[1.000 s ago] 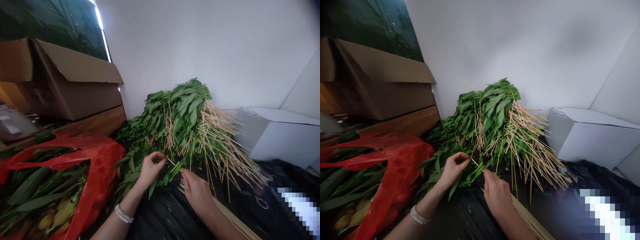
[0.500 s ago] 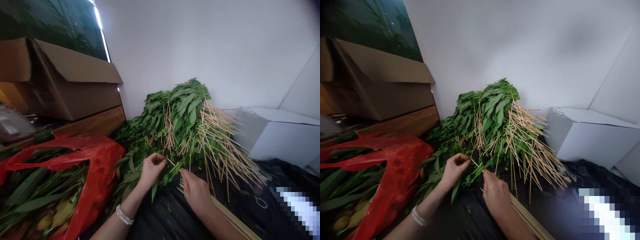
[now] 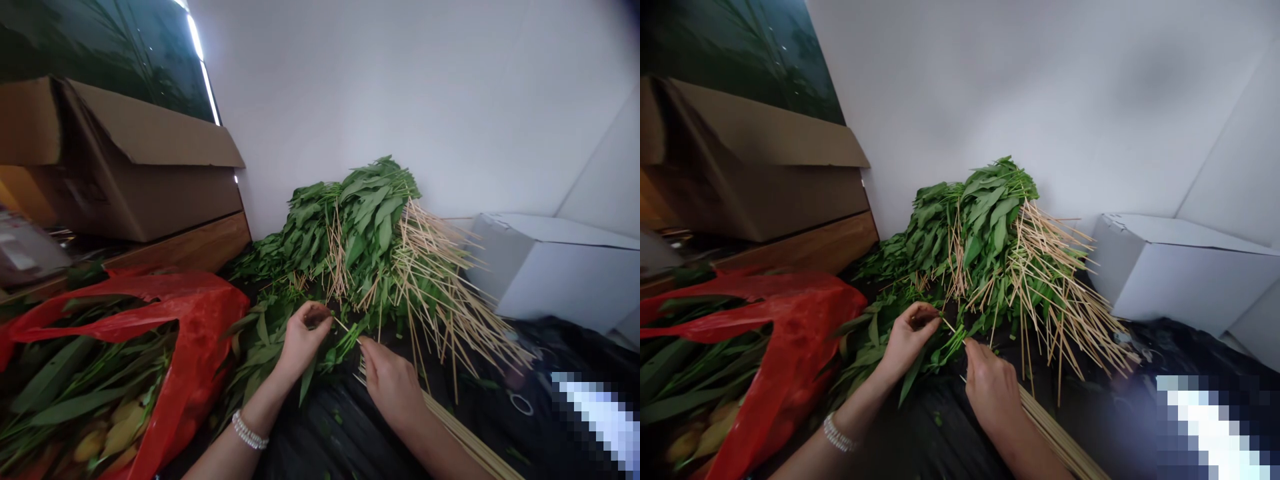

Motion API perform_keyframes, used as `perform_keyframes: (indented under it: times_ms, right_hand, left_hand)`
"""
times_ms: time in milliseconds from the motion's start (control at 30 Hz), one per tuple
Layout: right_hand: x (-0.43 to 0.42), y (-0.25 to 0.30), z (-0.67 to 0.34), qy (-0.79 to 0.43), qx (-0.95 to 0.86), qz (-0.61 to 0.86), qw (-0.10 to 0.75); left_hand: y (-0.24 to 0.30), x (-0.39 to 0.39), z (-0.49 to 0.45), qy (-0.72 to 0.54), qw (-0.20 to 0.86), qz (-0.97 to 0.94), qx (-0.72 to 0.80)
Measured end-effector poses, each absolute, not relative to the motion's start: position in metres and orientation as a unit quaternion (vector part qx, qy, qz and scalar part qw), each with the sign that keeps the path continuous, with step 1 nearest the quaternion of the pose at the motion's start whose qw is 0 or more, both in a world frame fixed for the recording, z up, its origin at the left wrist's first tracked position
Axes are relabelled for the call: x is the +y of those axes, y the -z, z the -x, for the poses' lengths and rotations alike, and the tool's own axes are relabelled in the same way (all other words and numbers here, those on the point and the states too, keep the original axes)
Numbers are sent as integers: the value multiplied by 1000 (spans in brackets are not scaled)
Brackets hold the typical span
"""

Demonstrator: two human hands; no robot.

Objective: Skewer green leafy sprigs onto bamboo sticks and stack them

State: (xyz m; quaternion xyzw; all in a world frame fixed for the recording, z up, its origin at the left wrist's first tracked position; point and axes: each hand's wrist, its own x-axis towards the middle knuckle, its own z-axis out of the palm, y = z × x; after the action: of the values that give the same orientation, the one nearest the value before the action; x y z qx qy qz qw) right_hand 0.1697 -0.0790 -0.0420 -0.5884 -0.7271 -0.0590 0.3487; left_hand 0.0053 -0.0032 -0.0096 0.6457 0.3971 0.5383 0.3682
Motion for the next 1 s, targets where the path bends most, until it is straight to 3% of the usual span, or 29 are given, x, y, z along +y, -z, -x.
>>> perform_keyframes:
  times_ms: [500, 733, 867, 1000]
  right_hand:
    - [-79, 43, -169, 26, -731, 612, 300]
    - [-79, 34, -176, 54, -710, 620, 329]
    - [-86, 25, -177, 76, -743, 560, 359]
    - [-100, 20, -165, 134, -837, 414, 332]
  left_hand:
    - [20, -2, -10, -480, 432, -659, 386]
    - [15, -7, -11, -475, 432, -669, 376]
    - [18, -6, -9, -437, 362, -725, 389]
    - [24, -5, -6, -366, 286, -787, 406]
